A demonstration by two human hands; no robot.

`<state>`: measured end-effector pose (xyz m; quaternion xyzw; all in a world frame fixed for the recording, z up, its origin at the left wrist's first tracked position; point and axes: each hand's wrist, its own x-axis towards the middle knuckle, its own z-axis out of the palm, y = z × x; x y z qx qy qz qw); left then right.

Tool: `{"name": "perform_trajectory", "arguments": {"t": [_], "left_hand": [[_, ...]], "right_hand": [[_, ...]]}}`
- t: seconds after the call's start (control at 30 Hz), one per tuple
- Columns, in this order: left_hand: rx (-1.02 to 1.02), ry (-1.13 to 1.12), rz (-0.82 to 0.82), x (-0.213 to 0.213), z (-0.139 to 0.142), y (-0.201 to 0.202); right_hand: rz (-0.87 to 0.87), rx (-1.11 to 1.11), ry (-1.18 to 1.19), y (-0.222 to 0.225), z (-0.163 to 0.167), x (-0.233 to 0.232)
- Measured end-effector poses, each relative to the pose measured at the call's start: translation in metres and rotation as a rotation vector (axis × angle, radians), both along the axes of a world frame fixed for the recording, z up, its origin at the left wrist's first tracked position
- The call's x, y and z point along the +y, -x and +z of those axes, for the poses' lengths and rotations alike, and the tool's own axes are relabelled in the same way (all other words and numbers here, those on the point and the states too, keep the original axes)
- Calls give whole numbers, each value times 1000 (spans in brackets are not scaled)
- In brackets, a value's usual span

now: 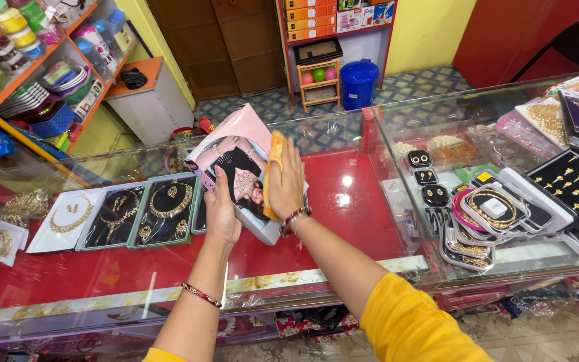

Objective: The person wipes the glass display counter and several jewelry boxes with an orange cloth. They pick up and place down multiple jewelry boxes containing necklaces and earrings, wiping each one before setting it back on the counter.

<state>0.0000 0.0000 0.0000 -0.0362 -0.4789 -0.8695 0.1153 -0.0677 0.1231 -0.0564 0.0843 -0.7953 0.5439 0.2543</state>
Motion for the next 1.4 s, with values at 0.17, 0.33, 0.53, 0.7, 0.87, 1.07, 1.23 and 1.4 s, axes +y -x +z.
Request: {"name": "perform_trajectory", "arguments": {"t": [0.17, 0.33, 0.53, 0.7, 0.87, 1.07, 1.23, 1.4], "left_hand": [[50, 7, -25, -5, -11, 12], [-2, 39, -70, -1, 12, 13], [97, 26, -100, 14, 30, -12], [226, -104, -215, 13, 32, -11], [238, -98, -30, 13, -12, 19], [225, -161, -101, 50, 7, 29], [319, -222, -292, 74, 10, 42], [189, -447, -181, 102, 36, 62]], "right_hand": [[63, 50, 9, -63, 11, -10], [190, 202, -71, -92, 61, -27], [22, 292, -137, -64, 101, -1], [-149, 18, -27, -28, 90, 28], [-213, 62, 146, -1, 8, 41], [-186, 42, 367, 1, 2, 85], [-174, 43, 393, 20, 2, 135], [-217, 29, 212, 50, 16, 212]]}}
